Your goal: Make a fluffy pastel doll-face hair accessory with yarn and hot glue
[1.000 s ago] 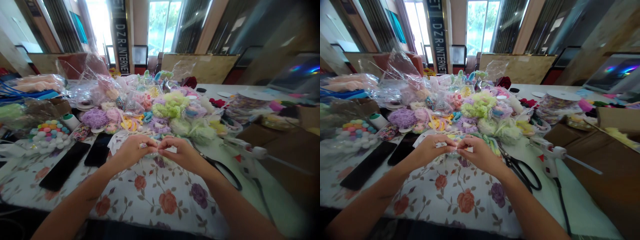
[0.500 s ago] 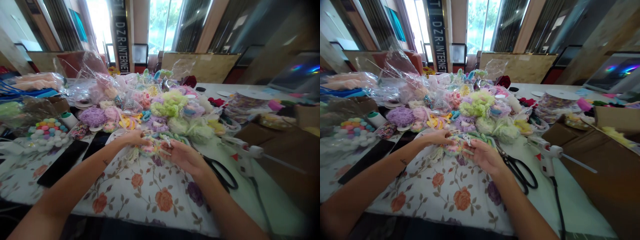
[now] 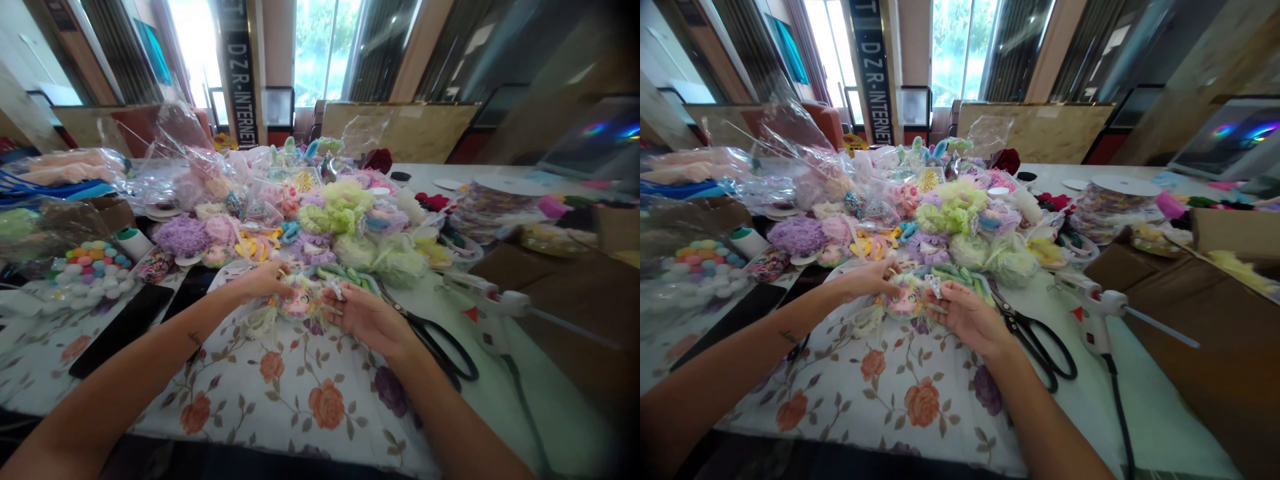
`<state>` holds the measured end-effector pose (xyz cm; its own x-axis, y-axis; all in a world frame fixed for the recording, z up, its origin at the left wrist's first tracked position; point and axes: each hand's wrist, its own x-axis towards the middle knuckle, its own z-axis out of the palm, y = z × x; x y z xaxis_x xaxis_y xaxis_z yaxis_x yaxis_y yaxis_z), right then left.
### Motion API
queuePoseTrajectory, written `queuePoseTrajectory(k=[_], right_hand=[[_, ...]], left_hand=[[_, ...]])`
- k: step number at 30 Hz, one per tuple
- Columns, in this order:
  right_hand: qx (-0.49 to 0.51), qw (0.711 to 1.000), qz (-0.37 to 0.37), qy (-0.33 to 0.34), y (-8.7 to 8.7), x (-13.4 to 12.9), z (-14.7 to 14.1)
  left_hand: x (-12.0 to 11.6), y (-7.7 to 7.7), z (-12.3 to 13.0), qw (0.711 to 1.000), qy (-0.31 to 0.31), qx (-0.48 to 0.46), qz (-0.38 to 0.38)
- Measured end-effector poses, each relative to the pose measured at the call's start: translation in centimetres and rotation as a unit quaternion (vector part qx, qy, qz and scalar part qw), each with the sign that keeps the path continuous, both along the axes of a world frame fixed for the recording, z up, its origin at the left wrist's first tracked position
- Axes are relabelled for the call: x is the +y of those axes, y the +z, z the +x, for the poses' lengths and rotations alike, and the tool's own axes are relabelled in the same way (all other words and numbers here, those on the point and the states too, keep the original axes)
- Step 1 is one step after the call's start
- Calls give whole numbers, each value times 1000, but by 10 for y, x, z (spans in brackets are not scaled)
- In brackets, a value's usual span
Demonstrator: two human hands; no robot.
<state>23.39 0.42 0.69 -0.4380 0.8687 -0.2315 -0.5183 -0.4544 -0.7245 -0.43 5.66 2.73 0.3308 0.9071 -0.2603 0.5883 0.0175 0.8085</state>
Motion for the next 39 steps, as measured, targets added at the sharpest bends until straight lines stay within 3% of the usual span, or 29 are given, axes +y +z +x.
queuePoseTrajectory(k=[5, 8, 12, 17, 28, 33, 39], right_hand=[[18, 995, 43, -84, 8, 3, 19], [25, 991, 54, -116, 11, 4, 21], [17, 992, 85, -87, 13, 2, 8], [-5, 990, 129, -57, 22, 2, -12], [21, 987, 158, -37, 63, -12, -44], [-4, 988, 124, -90, 57, -16, -52], [-17, 988, 97, -115, 53, -19, -37]], left_hand=[[-38, -7, -5, 988, 14, -51, 147], [-53, -18, -6, 980, 3, -58, 191], [-56, -30, -8, 962, -41, -55, 266], [-51, -34, -9, 922, -99, -74, 366], [-51, -40, -5, 920, -45, -84, 379], [-51, -40, -4, 923, -28, -94, 372], [-51, -36, -4, 933, -59, -74, 347]])
